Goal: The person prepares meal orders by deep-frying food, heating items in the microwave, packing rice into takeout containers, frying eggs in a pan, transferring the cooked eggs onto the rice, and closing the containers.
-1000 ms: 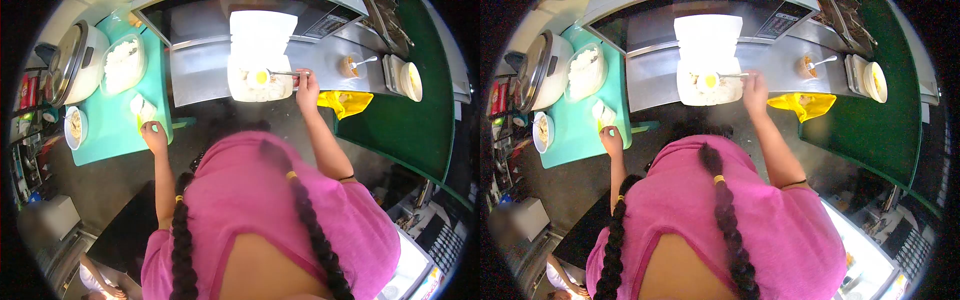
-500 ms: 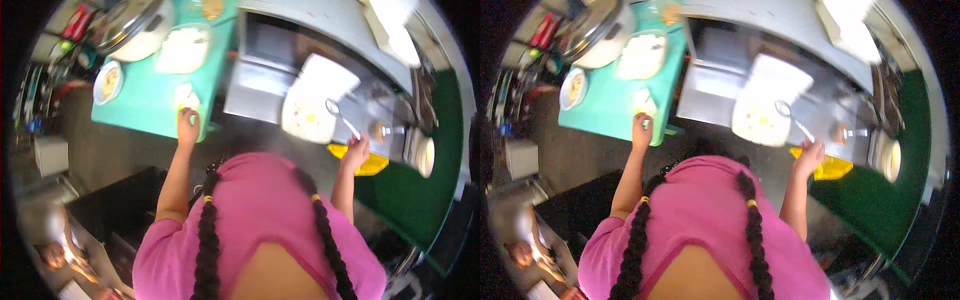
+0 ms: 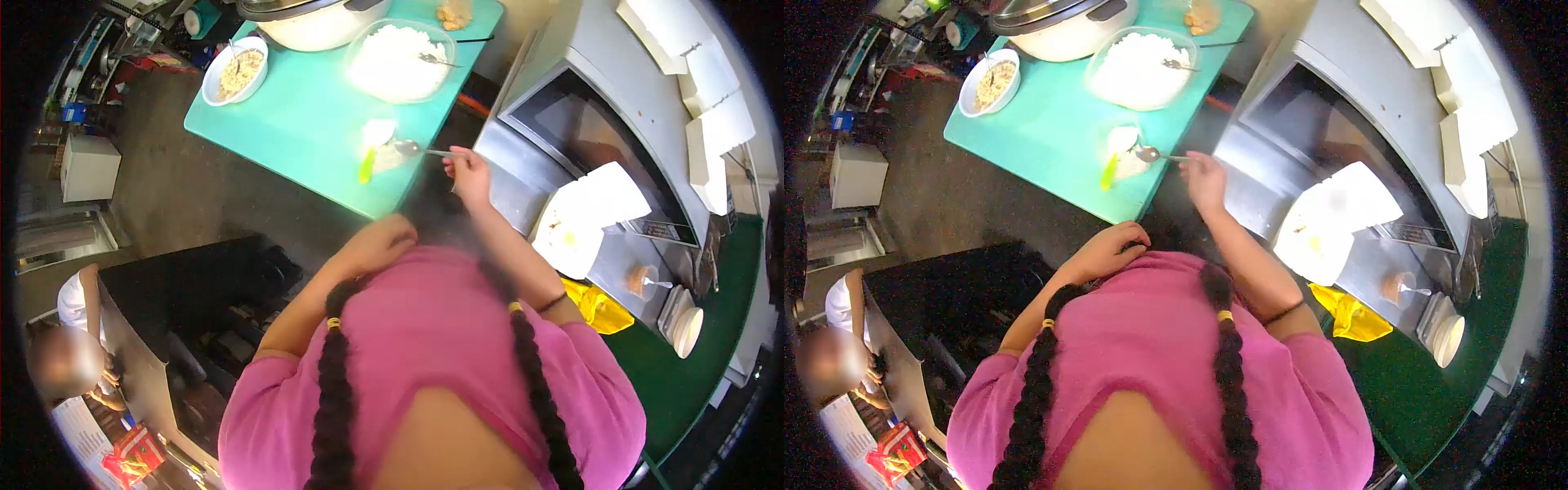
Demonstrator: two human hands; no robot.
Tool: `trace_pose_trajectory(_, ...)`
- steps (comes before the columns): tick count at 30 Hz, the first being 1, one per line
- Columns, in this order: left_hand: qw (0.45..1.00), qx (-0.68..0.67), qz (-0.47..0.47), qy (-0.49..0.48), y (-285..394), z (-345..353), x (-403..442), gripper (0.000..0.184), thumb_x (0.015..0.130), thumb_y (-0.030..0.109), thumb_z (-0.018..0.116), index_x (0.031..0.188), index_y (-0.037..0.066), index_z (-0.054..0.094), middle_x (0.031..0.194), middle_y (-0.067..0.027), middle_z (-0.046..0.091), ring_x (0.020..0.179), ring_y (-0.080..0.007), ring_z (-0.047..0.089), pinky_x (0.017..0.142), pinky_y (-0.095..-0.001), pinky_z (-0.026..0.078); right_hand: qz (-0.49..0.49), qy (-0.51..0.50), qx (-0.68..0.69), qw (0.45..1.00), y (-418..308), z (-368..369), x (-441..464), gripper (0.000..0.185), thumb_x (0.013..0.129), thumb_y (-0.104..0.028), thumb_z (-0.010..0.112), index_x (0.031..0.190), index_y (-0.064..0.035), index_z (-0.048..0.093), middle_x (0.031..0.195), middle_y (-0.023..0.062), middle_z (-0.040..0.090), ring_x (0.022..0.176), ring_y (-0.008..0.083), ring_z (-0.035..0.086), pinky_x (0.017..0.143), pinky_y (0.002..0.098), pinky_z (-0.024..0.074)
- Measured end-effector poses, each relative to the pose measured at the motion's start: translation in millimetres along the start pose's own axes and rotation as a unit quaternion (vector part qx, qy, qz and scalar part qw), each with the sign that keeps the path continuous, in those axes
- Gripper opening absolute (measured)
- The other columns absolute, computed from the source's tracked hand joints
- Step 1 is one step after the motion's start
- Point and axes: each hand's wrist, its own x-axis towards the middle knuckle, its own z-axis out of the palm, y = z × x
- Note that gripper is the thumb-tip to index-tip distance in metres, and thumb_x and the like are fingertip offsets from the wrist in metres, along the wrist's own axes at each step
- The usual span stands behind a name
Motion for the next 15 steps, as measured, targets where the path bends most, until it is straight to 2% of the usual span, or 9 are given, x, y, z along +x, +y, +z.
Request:
trace_pose_trajectory(1, 1.000, -0.002, -0.001, -0.002, -1.6, -6.6, -7.2, 0.015, 0.091, 0.011, 0.060, 0.103, 0.003, 0.062, 0.103, -0.0138, 0.060, 0.100, -0.0317, 0.059, 0.089, -0.0375, 0.048, 0.003, 0.001, 0.000, 1.000, 1.9, 16.3, 6.2, 0.024, 0.094, -0.012, 0.055, 0.111, 0.0004, 0.066, 0.089, 0.0158, 0.072, 0.071, 0.0212, 0.067, 0.065, 0.0320, 0.0538)
trace_pose_trajectory(3, 0.999, -0.005, -0.047, 0.026, -7.0, -20.8, -22.2, 0.017, 0.091, 0.011, 0.060, 0.105, 0.002, 0.062, 0.106, -0.0140, 0.060, 0.102, -0.0306, 0.060, 0.088, -0.0370, 0.048, -0.168, 0.043, -0.242, 0.955, 2.0, 43.2, 11.5, 0.023, 0.090, -0.013, 0.059, 0.106, 0.0001, 0.068, 0.088, 0.0218, 0.071, 0.075, 0.0336, 0.069, 0.071, 0.0400, 0.0550)
trace_pose_trajectory(5, 0.997, -0.008, -0.066, 0.050, -12.2, -34.1, -33.0, 0.018, 0.091, 0.011, 0.060, 0.106, 0.002, 0.062, 0.107, -0.0138, 0.061, 0.102, -0.0298, 0.060, 0.088, -0.0366, 0.048, -0.144, 0.000, -0.303, 0.942, -9.8, 62.3, 8.0, 0.025, 0.087, -0.016, 0.061, 0.104, -0.0009, 0.069, 0.089, 0.0255, 0.068, 0.083, 0.0420, 0.066, 0.078, 0.0464, 0.0544)
trace_pose_trajectory(7, 0.992, 0.008, -0.082, 0.093, -26.6, -37.2, -36.1, 0.020, 0.091, 0.011, 0.060, 0.109, 0.002, 0.062, 0.108, -0.0128, 0.061, 0.099, -0.0268, 0.061, 0.084, -0.0346, 0.049, -0.166, -0.036, -0.350, 0.921, 8.8, 72.9, 9.9, 0.027, 0.087, -0.019, 0.060, 0.106, -0.0023, 0.069, 0.090, 0.0256, 0.068, 0.085, 0.0426, 0.067, 0.079, 0.0476, 0.0546)
trace_pose_trajectory(10, 0.993, -0.011, -0.079, 0.082, -29.2, -41.0, -21.0, 0.016, 0.092, 0.007, 0.059, 0.107, 0.003, 0.063, 0.105, -0.0098, 0.062, 0.096, -0.0206, 0.061, 0.080, -0.0299, 0.048, -0.069, -0.110, -0.371, 0.919, 17.9, 63.2, -1.5, 0.029, 0.086, -0.021, 0.062, 0.109, -0.0040, 0.068, 0.091, 0.0205, 0.070, 0.087, 0.0379, 0.068, 0.081, 0.0486, 0.0527)
trace_pose_trajectory(11, 0.988, -0.068, -0.112, 0.077, -26.5, -39.8, -12.5, 0.014, 0.091, 0.005, 0.058, 0.105, 0.002, 0.063, 0.102, -0.0132, 0.063, 0.097, -0.0276, 0.062, 0.085, -0.0324, 0.049, -0.055, -0.149, -0.378, 0.912, 19.4, 52.8, -6.1, 0.030, 0.087, -0.021, 0.062, 0.112, -0.0044, 0.067, 0.091, 0.0198, 0.070, 0.089, 0.0371, 0.067, 0.082, 0.0479, 0.0525)
trace_pose_trajectory(12, 0.991, -0.060, -0.096, 0.067, -23.6, -42.3, -2.1, 0.013, 0.093, 0.005, 0.058, 0.104, 0.002, 0.063, 0.101, -0.0114, 0.063, 0.096, -0.0245, 0.062, 0.084, -0.0312, 0.049, -0.045, -0.127, -0.382, 0.914, 15.2, 39.3, -13.1, 0.030, 0.087, -0.021, 0.062, 0.112, -0.0044, 0.067, 0.091, 0.0198, 0.070, 0.089, 0.0371, 0.067, 0.082, 0.0479, 0.0525)
trace_pose_trajectory(14, 0.994, -0.053, -0.078, 0.054, -28.2, -38.8, 15.3, 0.012, 0.094, 0.005, 0.057, 0.104, 0.001, 0.063, 0.100, -0.0096, 0.064, 0.096, -0.0213, 0.062, 0.083, -0.0300, 0.049, -0.104, -0.166, -0.399, 0.896, -11.4, 17.8, -26.5, 0.029, 0.087, -0.019, 0.059, 0.110, -0.0043, 0.068, 0.102, 0.0229, 0.068, 0.099, 0.0384, 0.065, 0.088, 0.0451, 0.0521)
trace_pose_trajectory(15, 0.986, -0.135, -0.078, 0.059, -40.7, -32.2, 26.8, 0.012, 0.095, 0.005, 0.056, 0.103, 0.001, 0.063, 0.099, -0.0076, 0.064, 0.095, -0.0181, 0.061, 0.081, -0.0290, 0.049, -0.099, -0.158, -0.401, 0.897, -27.9, 2.8, -32.0, 0.029, 0.087, -0.019, 0.059, 0.110, -0.0043, 0.068, 0.102, 0.0229, 0.068, 0.099, 0.0384, 0.065, 0.088, 0.0451, 0.0521)
